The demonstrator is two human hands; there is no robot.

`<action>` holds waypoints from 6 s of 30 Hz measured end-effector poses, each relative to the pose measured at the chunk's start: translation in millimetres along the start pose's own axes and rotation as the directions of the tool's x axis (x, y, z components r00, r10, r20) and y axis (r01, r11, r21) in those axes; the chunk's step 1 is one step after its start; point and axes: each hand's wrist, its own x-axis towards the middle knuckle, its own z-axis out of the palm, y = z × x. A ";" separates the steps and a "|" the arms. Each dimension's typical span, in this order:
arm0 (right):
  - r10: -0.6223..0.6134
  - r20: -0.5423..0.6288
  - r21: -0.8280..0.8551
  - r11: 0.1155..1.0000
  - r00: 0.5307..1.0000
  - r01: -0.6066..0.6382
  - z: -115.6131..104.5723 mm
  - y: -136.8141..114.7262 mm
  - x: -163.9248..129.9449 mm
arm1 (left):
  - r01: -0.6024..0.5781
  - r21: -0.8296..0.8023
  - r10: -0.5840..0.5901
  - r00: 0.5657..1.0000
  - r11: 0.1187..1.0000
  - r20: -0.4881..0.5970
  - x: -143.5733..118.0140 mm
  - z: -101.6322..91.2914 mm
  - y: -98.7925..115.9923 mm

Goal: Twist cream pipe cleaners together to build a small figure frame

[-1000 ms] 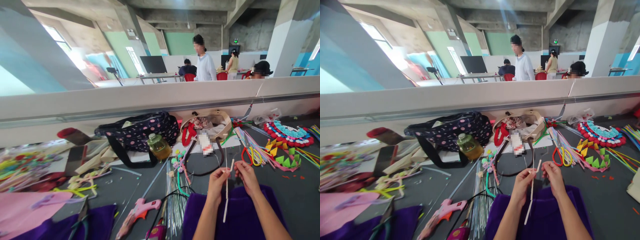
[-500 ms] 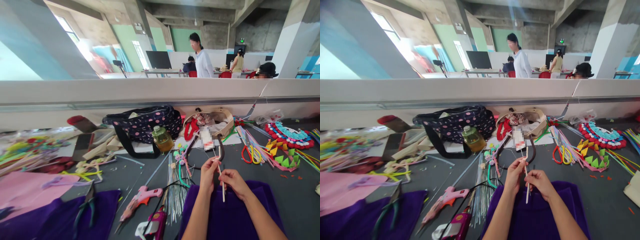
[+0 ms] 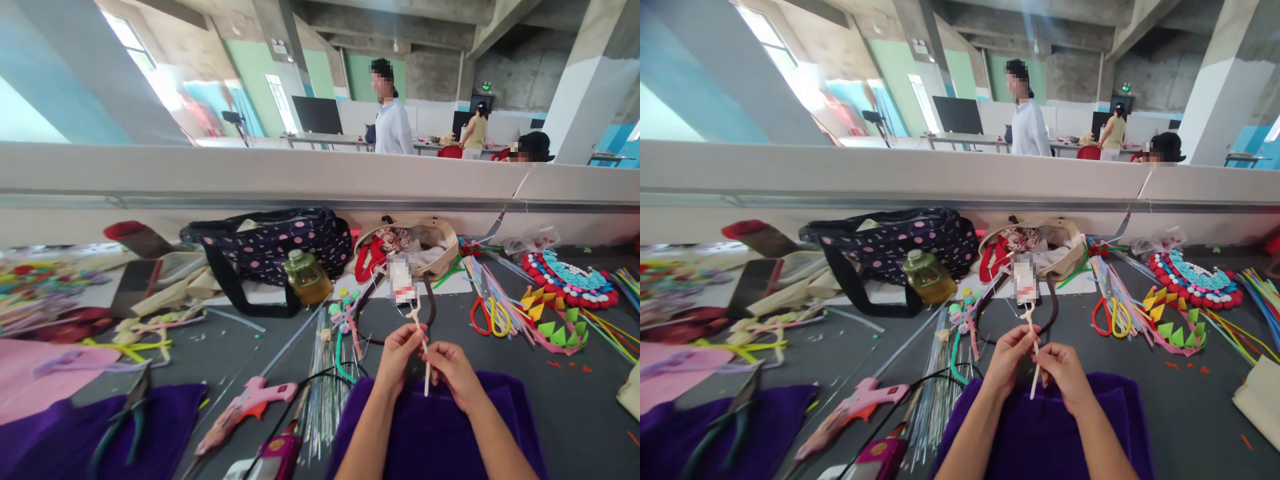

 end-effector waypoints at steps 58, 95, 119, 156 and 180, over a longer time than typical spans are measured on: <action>-0.022 0.002 0.088 0.996 1.000 0.022 0.3 -7.6 -7.4 | -0.073 -0.064 0.083 0.981 0.995 0.177 -2.5 -0.6 3.7; -0.135 -0.106 -0.181 0.977 0.985 0.114 -4.5 -6.7 -9.2 | -0.112 -0.093 0.119 0.990 0.989 0.076 -8.6 9.1 11.0; -0.010 -0.033 0.105 0.994 0.999 0.013 5.3 -14.5 -13.8 | -0.116 -0.146 0.124 0.991 0.982 0.050 -13.2 13.6 16.0; -0.050 -0.035 -0.009 0.999 0.998 0.049 2.9 -8.0 -11.1 | -0.103 -0.075 0.103 0.995 0.992 -0.005 -17.6 21.8 13.7; -0.004 0.050 0.086 0.996 0.999 0.000 5.4 -13.7 -14.9 | -0.110 -0.174 0.116 0.993 0.979 0.024 -19.0 18.9 20.8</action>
